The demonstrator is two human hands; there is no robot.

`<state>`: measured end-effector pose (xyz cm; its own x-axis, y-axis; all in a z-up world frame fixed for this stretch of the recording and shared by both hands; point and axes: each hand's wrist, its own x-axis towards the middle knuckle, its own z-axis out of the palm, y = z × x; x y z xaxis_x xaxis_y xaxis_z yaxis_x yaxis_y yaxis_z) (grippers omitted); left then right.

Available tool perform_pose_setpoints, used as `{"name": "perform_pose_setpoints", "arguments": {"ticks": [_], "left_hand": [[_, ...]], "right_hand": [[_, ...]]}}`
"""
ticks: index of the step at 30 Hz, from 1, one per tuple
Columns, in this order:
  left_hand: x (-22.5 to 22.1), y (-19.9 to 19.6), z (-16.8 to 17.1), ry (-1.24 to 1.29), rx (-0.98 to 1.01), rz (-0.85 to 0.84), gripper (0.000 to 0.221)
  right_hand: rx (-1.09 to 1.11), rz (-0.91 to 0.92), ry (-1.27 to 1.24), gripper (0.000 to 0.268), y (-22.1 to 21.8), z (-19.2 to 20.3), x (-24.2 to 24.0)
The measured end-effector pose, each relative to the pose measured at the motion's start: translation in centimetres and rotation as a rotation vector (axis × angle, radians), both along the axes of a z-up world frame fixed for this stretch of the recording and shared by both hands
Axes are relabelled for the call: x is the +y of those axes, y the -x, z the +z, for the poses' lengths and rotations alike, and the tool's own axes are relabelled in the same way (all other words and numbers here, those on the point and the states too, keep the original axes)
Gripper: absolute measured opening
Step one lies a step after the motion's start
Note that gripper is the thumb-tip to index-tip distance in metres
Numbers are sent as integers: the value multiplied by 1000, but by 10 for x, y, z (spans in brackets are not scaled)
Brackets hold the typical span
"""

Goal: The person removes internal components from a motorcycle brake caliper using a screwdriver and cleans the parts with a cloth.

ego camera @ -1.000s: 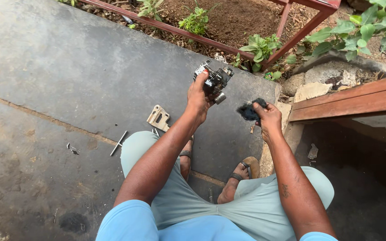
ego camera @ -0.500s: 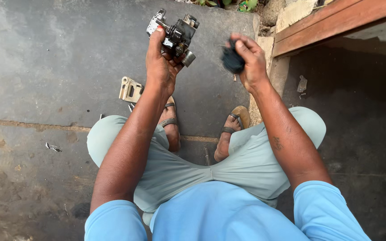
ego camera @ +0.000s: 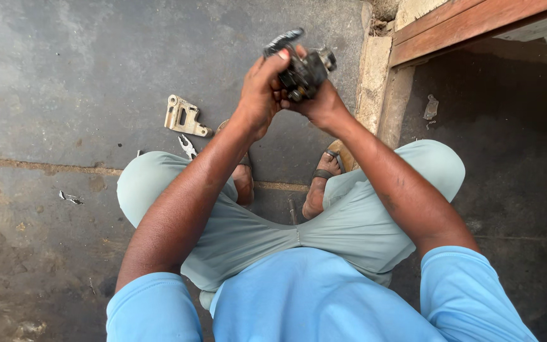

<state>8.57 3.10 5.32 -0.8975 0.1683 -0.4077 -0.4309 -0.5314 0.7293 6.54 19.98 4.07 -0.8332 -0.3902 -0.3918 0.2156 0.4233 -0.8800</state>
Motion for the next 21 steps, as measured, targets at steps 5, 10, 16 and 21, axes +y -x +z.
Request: {"name": "perform_pose_setpoints", "arguments": {"ticks": [5, 10, 16, 21], "left_hand": [[-2, -1, 6, 150, -8, -12, 71], [-13, 2, 6, 61, 20, 12, 73], [-11, -2, 4, 61, 58, -14, 74], [-13, 1, -7, -17, 37, -10, 75]], "right_hand": [[-194, 145, 138, 69, 7, -7, 32], [6, 213, 223, 59, 12, -14, 35], [94, 282, 216, 33, 13, -23, 33], [229, 250, 71, 33, 9, -36, 28]]}}
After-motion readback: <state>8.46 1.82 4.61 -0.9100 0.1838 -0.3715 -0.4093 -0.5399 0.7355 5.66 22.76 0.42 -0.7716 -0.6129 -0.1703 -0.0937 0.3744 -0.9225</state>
